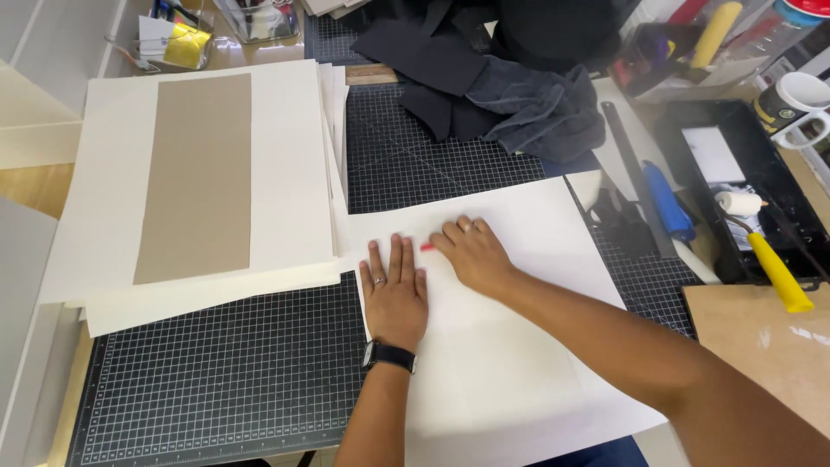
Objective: Applying glue to cardboard pieces and mounting them onto paper using a roller and scraper
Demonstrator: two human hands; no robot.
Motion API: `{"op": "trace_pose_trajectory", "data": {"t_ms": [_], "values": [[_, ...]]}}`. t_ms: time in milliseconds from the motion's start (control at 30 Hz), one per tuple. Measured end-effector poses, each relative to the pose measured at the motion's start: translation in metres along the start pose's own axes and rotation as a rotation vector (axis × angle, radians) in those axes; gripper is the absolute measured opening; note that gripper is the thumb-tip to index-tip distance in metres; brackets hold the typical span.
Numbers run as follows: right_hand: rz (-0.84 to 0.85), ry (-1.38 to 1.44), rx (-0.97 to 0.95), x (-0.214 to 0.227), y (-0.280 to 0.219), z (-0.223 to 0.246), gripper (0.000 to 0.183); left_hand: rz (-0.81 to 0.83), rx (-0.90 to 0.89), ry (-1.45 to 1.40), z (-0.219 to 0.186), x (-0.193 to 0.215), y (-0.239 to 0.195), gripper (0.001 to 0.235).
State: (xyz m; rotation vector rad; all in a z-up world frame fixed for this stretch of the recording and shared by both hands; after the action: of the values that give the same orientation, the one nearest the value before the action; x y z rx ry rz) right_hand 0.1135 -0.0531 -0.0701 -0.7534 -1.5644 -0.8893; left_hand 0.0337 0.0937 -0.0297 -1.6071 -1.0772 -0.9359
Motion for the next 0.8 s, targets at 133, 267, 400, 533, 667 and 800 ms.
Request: {"op": "trace_pose_trajectory", "data": {"t_ms": [133,267,400,533,667,800], "values": [[-0.115,-0.04,-0.103,-0.005,0.061,-0.005,0.024,-0.057,-0.028,-0.02,0.005,-0.003,0.003,0.06],[-0.027,-0.015,-0.121,-0.005,0.034,0.003,0.024,-0.095,-0.006,-0.018,0.009,-0.011,0.006,0.061],[0.051,-0.016,-0.018,0.012,-0.026,0.017,0.024,-0.115,0.004,-0.016,0.007,-0.009,0.007,0.061],[0.066,0.012,0.011,0.011,-0.015,0.014,0.024,-0.108,0.004,-0.016,0.007,-0.016,0.007,0.061],[-0.03,0.001,-0.045,0.011,-0.008,0.014,0.024,-0.115,-0.004,0.004,0.007,-0.013,0.005,0.062],[-0.023,-0.009,0.02,0.024,-0.035,0.021,0.022,-0.113,0.0,-0.015,0.006,-0.012,0.006,0.062]]}}
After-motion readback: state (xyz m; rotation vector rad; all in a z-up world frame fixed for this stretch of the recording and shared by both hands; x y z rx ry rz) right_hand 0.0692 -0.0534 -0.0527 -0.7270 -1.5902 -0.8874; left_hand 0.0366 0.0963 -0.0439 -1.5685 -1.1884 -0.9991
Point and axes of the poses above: each hand's wrist, its own y-axis towards the middle knuckle, its own x-axis out of the back of the hand, z = x × y, the point moved 4 cm from there along y, towards the middle knuckle, and after that the axes turned 10 degrees about -x, right-handed, at the moved point
